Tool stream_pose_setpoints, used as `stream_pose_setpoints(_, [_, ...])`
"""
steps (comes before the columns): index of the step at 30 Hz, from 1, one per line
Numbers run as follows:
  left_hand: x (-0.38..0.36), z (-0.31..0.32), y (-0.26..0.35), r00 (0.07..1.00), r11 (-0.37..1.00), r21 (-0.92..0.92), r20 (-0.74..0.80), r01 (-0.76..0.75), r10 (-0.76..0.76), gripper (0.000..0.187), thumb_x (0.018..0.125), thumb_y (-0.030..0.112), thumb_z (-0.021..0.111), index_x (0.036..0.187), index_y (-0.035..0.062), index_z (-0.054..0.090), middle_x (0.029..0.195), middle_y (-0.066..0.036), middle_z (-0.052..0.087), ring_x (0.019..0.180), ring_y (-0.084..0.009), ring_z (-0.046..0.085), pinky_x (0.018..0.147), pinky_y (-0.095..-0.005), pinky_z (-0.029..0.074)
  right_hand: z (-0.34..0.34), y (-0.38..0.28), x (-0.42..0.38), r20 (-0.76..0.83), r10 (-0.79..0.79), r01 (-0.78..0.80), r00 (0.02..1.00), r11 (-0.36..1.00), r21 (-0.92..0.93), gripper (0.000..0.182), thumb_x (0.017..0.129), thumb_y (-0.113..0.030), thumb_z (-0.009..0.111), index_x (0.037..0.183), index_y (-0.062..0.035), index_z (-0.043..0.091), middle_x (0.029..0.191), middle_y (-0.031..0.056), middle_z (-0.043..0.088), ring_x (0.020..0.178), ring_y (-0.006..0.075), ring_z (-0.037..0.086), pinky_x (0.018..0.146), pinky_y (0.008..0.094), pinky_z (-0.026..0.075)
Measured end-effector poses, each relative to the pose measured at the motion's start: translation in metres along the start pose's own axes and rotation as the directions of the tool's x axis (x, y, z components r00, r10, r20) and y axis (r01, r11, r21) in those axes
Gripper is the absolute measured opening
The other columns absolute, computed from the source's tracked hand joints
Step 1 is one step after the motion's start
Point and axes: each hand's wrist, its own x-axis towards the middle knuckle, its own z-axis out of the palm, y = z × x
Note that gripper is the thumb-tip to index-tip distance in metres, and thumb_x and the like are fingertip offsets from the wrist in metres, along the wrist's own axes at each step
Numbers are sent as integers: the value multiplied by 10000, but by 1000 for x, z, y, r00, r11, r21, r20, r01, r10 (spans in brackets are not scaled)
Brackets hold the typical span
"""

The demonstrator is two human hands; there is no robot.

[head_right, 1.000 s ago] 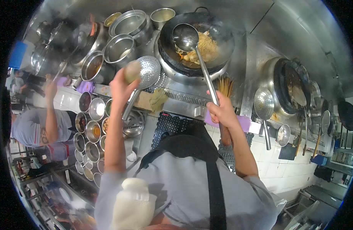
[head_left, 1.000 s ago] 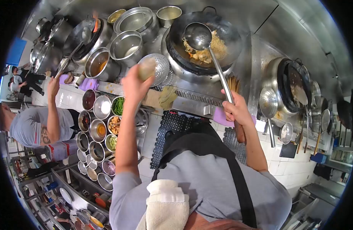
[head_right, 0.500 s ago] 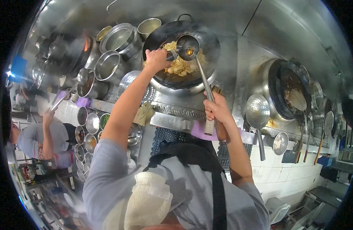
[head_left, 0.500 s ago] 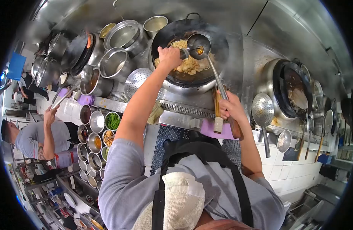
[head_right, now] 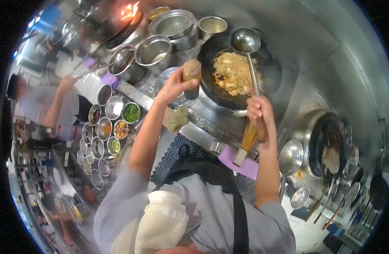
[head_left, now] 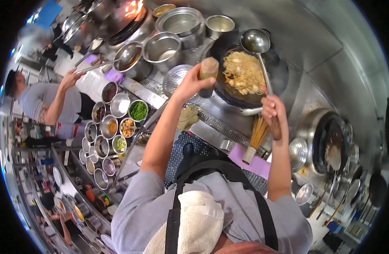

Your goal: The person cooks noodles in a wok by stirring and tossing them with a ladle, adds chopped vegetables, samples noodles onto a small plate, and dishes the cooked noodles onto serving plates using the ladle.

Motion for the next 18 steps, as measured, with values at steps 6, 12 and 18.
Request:
stream_pose_setpoints(6, [-198, -83, -2, 920, 982, -114, -347, 151, -182, 662, 793, 189, 849, 1349, 8, 539, 1232, -76, 643, 1136, -172, 610, 1019, -349, 482, 82, -36, 193, 340, 173, -205, 924, 977, 58, 300, 1006, -67, 450, 1263, 83, 490, 665, -32, 454, 436, 34, 437, 420, 216, 415])
stream_pose_setpoints(12, [-399, -180, -61, 500, 911, -14, -833, 412, -239, 558, 800, 89, 819, 1291, 11, 564, 1179, -82, 664, 1068, -178, 638, 951, -331, 504, 147, -28, 332, 362, 283, -316, 888, 948, 34, 227, 989, -25, 490, 1158, 126, 479, 661, -15, 467, 475, 69, 452, 496, 239, 426])
stream_pose_setpoints(18, [-482, -245, -119, 129, 935, 64, -991, 349, 19, 502, 819, 39, 802, 1260, 5, 564, 1171, -84, 657, 1023, -185, 650, 908, -335, 521, 121, -21, 298, 257, 236, -250, 937, 968, 21, 431, 1020, -38, 448, 1389, 172, 377, 631, -18, 343, 462, 70, 361, 414, 230, 330])
